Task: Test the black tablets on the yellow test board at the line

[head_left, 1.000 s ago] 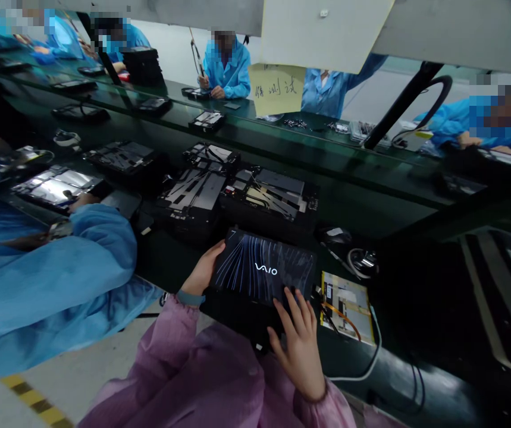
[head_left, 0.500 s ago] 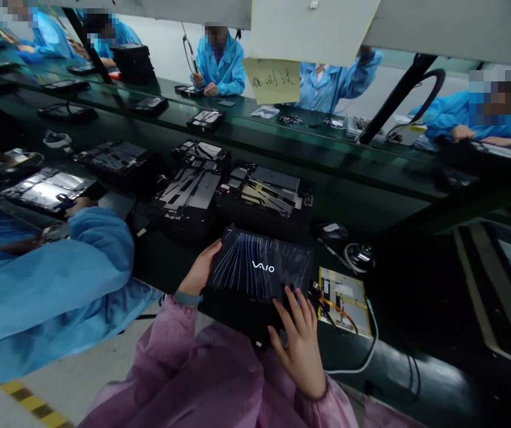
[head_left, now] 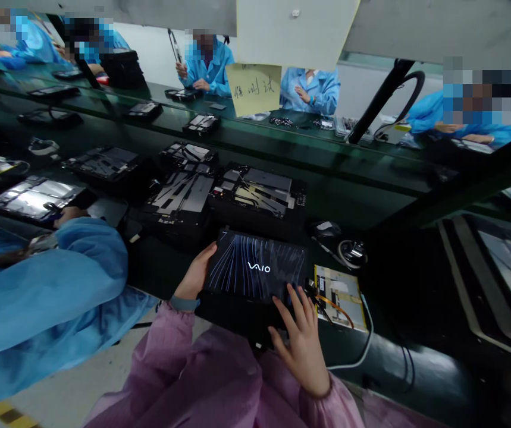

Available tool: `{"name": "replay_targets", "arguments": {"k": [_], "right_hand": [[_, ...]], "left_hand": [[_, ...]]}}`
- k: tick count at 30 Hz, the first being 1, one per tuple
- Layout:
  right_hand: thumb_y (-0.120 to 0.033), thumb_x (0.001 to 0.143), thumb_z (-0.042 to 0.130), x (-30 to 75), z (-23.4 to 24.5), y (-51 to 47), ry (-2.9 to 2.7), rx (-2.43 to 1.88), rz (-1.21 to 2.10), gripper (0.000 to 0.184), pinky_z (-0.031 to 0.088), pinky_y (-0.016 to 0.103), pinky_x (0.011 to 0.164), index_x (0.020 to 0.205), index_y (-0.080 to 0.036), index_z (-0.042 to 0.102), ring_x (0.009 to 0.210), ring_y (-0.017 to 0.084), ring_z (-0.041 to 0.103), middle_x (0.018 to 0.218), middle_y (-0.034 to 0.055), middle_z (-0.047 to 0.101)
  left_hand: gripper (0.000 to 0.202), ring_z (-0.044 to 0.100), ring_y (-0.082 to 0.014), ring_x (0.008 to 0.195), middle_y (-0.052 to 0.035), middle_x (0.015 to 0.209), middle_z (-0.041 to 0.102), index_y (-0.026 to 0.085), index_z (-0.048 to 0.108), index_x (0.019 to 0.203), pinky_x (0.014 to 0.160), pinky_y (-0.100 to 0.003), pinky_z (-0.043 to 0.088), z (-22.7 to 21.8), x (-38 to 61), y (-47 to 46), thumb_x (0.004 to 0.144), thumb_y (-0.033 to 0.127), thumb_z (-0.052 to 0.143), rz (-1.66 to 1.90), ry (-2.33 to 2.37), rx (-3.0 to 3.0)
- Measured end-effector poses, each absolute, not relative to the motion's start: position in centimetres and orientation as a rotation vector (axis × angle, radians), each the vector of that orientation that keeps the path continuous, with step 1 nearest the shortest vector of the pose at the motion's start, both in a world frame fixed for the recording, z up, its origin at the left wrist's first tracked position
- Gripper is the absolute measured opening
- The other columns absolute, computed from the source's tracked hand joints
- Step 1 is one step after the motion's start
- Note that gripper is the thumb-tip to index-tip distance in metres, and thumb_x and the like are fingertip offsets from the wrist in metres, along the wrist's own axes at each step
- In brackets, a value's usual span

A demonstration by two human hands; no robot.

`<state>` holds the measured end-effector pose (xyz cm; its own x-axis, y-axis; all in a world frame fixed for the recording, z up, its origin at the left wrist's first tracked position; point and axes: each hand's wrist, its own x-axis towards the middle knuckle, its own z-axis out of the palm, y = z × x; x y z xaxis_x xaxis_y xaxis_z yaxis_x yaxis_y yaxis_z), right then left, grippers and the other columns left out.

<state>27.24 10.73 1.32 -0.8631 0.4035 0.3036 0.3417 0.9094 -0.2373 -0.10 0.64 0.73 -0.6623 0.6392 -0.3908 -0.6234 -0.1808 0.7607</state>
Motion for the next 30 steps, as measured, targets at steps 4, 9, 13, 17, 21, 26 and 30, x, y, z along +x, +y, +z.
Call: {"name": "replay_targets", "arguments": {"k": [4, 9, 13, 17, 21, 26, 30], "right_hand": [[-0.035, 0.092, 0.05, 27.8, 1.7, 11.9, -2.676, -0.589, 0.259, 0.048, 0.034, 0.059, 0.108, 0.138, -0.023, 0.046, 0.143, 0.036, 0.023, 0.157, 0.0098, 0.024], [-0.036, 0.092, 0.05, 28.7, 1.9, 13.2, -2.628, -0.653, 0.243, 0.045, 0.033, 0.061, 0.108, 0.136, -0.023, 0.047, 0.143, 0.037, 0.024, 0.156, 0.0104, 0.026], [-0.035, 0.092, 0.052, 28.8, 1.8, 12.8, -2.631, -0.666, 0.27, 0.044, 0.033, 0.061, 0.108, 0.134, -0.024, 0.049, 0.143, 0.036, 0.023, 0.156, 0.0104, 0.025], [-0.031, 0.09, 0.053, 28.4, 1.8, 11.6, -2.667, -0.616, 0.325, 0.044, 0.035, 0.059, 0.107, 0.134, -0.025, 0.05, 0.144, 0.036, 0.021, 0.157, 0.009, 0.024], [-0.029, 0.089, 0.054, 27.9, 2.0, 10.5, -2.686, -0.563, 0.364, 0.045, 0.035, 0.059, 0.107, 0.134, -0.024, 0.052, 0.145, 0.036, 0.018, 0.158, 0.0095, 0.022], [-0.029, 0.086, 0.058, 27.2, 2.1, 9.4, -2.72, -0.509, 0.431, 0.048, 0.033, 0.058, 0.109, 0.134, -0.024, 0.052, 0.145, 0.035, 0.018, 0.157, 0.01, 0.023], [-0.027, 0.083, 0.06, 26.7, 1.8, 8.4, -2.737, -0.479, 0.498, 0.05, 0.032, 0.06, 0.109, 0.132, -0.022, 0.053, 0.144, 0.035, 0.018, 0.156, 0.0113, 0.026]], "left_hand": [[0.034, 0.052, -0.0283, 0.126, -0.0057, 0.122, 0.067, 0.018, 0.069, 0.108, 0.108, -0.039, 0.04, 0.5, -0.2, 0.8, 0.077, 0.03, 0.069, 1.928, 1.252, -0.038], [0.04, 0.055, -0.0275, 0.123, -0.0066, 0.12, 0.068, 0.015, 0.066, 0.116, 0.107, -0.04, 0.041, 0.3, -0.2, 0.9, 0.078, 0.029, 0.067, 1.929, 1.276, -0.056], [0.035, 0.054, -0.0261, 0.124, -0.0063, 0.117, 0.069, 0.016, 0.069, 0.111, 0.109, -0.038, 0.04, 0.2, -0.3, 0.9, 0.078, 0.026, 0.066, 1.934, 1.313, -0.057], [0.038, 0.055, -0.026, 0.123, -0.008, 0.119, 0.068, 0.015, 0.066, 0.116, 0.107, -0.039, 0.042, -0.1, -0.3, 0.8, 0.08, 0.027, 0.064, 1.905, 1.264, -0.055], [0.037, 0.052, -0.0249, 0.127, -0.0062, 0.123, 0.066, 0.017, 0.064, 0.118, 0.109, -0.039, 0.041, -0.2, -0.3, 0.6, 0.083, 0.028, 0.061, 1.882, 1.27, -0.065], [0.027, 0.047, -0.0227, 0.131, -0.0031, 0.124, 0.066, 0.019, 0.068, 0.109, 0.112, -0.035, 0.038, 0.2, -0.1, 0.6, 0.085, 0.024, 0.058, 1.897, 1.361, -0.107], [0.026, 0.048, -0.0231, 0.131, -0.0028, 0.124, 0.066, 0.02, 0.069, 0.108, 0.11, -0.034, 0.04, 0.2, -0.1, 0.5, 0.085, 0.028, 0.058, 1.877, 1.381, -0.045]]}}
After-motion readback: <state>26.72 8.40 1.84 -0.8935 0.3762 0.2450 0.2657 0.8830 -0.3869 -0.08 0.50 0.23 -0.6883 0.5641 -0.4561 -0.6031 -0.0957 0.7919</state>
